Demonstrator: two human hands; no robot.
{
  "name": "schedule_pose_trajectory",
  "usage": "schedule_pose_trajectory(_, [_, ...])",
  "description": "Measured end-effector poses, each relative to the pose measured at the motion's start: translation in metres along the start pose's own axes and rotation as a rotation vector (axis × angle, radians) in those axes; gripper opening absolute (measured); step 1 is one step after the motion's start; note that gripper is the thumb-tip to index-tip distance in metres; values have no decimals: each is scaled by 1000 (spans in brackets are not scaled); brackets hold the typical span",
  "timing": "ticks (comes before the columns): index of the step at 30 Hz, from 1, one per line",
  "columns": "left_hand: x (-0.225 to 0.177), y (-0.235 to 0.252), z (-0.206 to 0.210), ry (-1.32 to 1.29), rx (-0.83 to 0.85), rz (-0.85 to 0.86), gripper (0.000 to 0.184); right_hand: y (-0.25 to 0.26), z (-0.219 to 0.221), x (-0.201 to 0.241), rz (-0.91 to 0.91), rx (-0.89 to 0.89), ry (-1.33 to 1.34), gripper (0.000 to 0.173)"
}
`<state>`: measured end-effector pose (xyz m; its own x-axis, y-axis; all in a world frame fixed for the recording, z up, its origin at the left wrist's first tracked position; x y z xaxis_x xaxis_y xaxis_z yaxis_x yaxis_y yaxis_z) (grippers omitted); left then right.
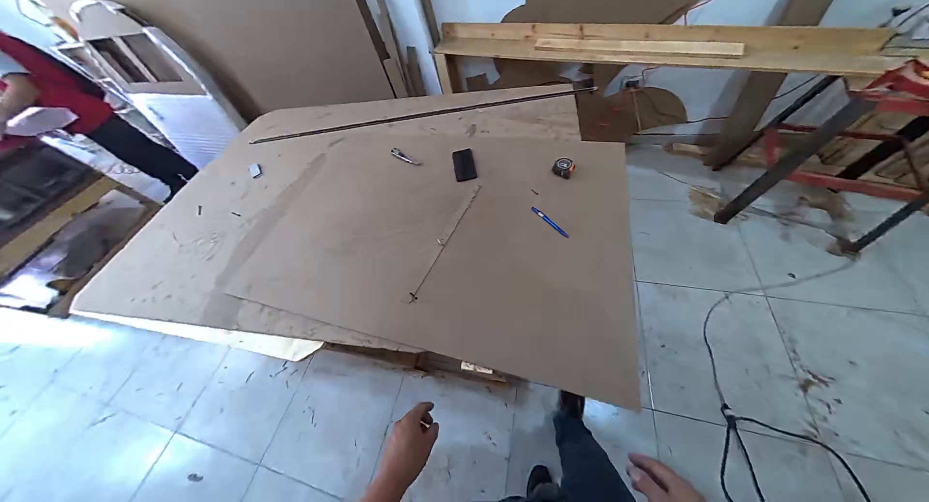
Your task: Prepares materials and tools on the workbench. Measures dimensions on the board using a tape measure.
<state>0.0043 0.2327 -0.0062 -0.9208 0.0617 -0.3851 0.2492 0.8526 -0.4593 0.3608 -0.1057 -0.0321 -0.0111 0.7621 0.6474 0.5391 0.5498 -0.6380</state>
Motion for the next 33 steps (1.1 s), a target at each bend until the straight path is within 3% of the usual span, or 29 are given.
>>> schedule_pose_trajectory(6, [-68,77,-44,-33,-302,-38,41,94,-48,95,-84,24,118,37])
schedule_pose_trajectory(9, [-96,131,-73,-30,-422,-87,52,144,-60,149,-116,22,94,34])
schedule_pose_trajectory(12, [-96,179,-77,29,-450,-108,61,178,-59,201,-164,33,2,33])
schedule_pose_trajectory(17, [-79,233,-85,19,-488,-2,53,198,-23,273,-208,-3,-43,32])
schedule_pose_trajectory(21, [-50,249,-89,63,-546,298,41,186,31,293,-183,-84,-45,31])
schedule_pose_trajectory(24, [-27,260,-101,55,-536,399,29,164,73,308,-200,-126,-41,33])
schedule_pose_trajectory(30, [-33,272,-119,-221,-433,483,16,142,97,324,-162,-158,-125,30])
schedule_pose_trajectory(33, [-58,257,-113,-403,-317,399,13,148,87,316,-144,-212,-102,28])
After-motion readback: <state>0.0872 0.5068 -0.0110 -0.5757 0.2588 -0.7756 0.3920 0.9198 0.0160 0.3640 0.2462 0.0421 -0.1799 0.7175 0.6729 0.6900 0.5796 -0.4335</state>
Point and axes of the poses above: each hand's wrist, its own y-axis towards the middle knuckle, its own z-axis out of the palm, x = y × z, the point moved 2 cm from there along y, towards the middle knuckle, and after that the axes turned 12 degrees about -x, right-handed, at the moved point
